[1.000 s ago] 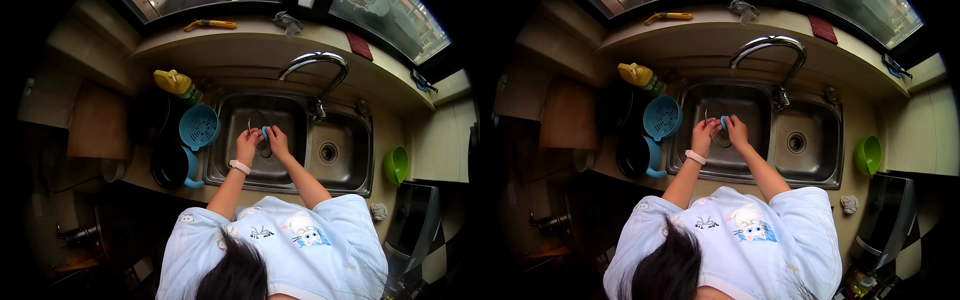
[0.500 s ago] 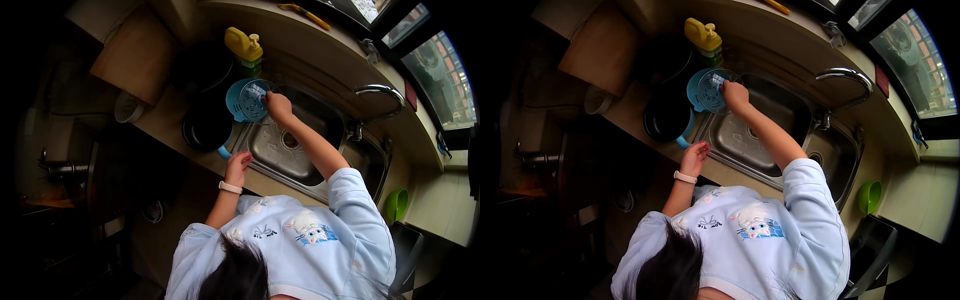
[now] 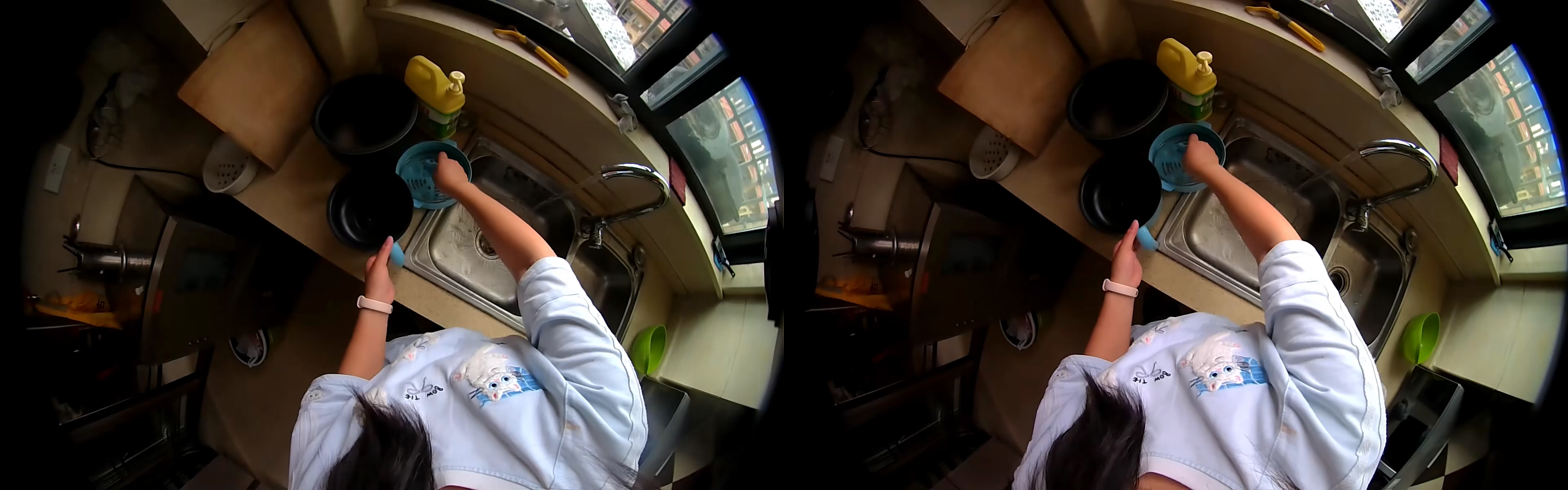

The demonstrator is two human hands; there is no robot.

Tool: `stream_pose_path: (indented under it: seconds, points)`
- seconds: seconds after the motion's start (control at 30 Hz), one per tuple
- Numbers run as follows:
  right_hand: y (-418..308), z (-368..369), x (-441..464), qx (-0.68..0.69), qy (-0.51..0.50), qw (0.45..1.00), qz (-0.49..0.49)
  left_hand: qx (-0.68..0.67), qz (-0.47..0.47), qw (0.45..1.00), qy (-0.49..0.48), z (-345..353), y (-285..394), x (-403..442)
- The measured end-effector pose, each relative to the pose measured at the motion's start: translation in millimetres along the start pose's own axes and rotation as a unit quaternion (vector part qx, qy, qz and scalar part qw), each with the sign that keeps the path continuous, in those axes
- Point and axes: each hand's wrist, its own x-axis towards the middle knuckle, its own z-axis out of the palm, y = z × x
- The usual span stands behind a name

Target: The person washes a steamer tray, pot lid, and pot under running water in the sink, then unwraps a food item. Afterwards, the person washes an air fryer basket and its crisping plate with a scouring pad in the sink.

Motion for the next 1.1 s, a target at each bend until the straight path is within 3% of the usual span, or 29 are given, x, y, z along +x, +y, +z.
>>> stream_pose_path:
  seconds: [0.07,0.1,0.17,0.2,0.23,0.37,0.43,0.53,0.6,0.73,0.83,0.87,1.03,1.1]
  points:
    - [10,4,-5,0.051,0.027,0.998,-0.032,-0.038,-0.09,0.995,-0.017,3,11,2]
    - [14,3,-9,0.101,0.054,0.991,-0.063,-0.034,-0.091,0.995,-0.019,2,10,1]
    - [19,-12,-36,0.158,0.053,0.982,-0.085,-0.003,0.034,0.999,0.016,4,6,2]
    - [23,-21,-53,0.213,0.051,0.97,-0.108,0.001,0.05,0.998,0.039,8,15,-6]
    - [32,-25,-70,0.216,0.054,0.97,-0.1,0.027,0.062,0.997,0.042,11,23,-18]
    - [87,-46,-153,0.465,0.032,0.884,0.039,0.178,0.107,0.978,-0.017,38,24,-72]
    - [131,-42,-197,0.491,0.086,0.857,0.13,0.197,0.101,0.973,-0.064,63,23,-86]
    - [200,-34,-258,0.508,0.141,0.812,0.249,0.229,0.046,0.946,-0.223,104,3,-81]
    - [222,-44,-296,0.52,0.199,0.772,0.307,0.274,0.037,0.928,-0.249,138,-28,-62]
    - [257,-71,-356,0.518,0.3,0.742,0.301,0.411,0.089,0.842,-0.337,186,-84,-12]
    - [264,-110,-396,0.486,0.364,0.75,0.26,0.443,0.136,0.817,-0.343,206,-100,13]
    - [272,-116,-408,0.481,0.38,0.74,0.276,0.481,0.193,0.787,-0.334,212,-107,15]
    - [301,-116,-434,0.457,0.407,0.705,0.359,0.519,0.242,0.764,-0.297,245,-118,9]
    - [299,-113,-428,0.457,0.391,0.709,0.368,0.566,0.274,0.718,-0.298,242,-125,5]
